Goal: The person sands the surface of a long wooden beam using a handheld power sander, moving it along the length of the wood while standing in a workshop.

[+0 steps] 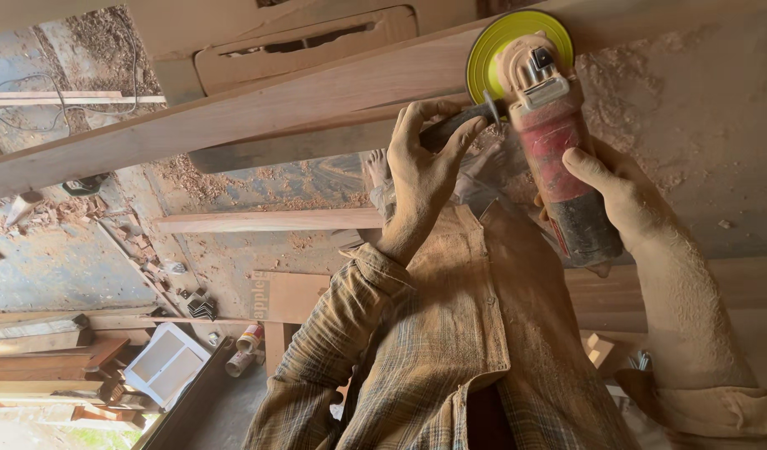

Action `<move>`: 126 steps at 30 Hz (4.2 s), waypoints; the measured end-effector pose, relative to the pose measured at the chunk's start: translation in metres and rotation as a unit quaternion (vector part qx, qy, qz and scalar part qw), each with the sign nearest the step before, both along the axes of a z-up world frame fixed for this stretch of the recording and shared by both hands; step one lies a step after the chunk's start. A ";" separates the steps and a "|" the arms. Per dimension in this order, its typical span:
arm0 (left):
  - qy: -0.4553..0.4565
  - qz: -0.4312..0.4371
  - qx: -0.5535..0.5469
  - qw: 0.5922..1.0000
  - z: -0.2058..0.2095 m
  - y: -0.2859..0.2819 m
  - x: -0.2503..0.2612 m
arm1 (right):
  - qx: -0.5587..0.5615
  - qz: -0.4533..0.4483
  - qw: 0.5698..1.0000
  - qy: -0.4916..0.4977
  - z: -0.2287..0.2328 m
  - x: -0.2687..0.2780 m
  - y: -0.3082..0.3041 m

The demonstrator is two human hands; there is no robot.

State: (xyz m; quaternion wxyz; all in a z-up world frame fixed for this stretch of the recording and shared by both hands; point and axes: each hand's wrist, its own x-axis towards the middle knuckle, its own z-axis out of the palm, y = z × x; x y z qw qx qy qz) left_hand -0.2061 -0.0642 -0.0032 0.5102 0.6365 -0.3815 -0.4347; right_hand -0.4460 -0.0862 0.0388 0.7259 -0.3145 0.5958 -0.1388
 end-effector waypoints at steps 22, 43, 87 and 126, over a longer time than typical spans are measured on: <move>-0.101 -0.036 -0.092 0.990 -0.017 -0.051 -0.130 | -0.095 -0.040 0.995 -0.006 0.010 -0.130 -0.011; 0.071 0.159 0.133 0.976 0.053 0.137 0.004 | -0.085 0.171 0.942 -0.274 -0.012 0.224 0.012; -0.023 0.066 0.132 0.989 0.072 0.061 -0.150 | -0.044 0.062 0.987 -0.145 -0.052 0.026 -0.025; -0.017 -0.037 0.077 0.996 0.052 0.056 -0.233 | -0.075 0.011 0.993 -0.096 -0.026 -0.070 -0.036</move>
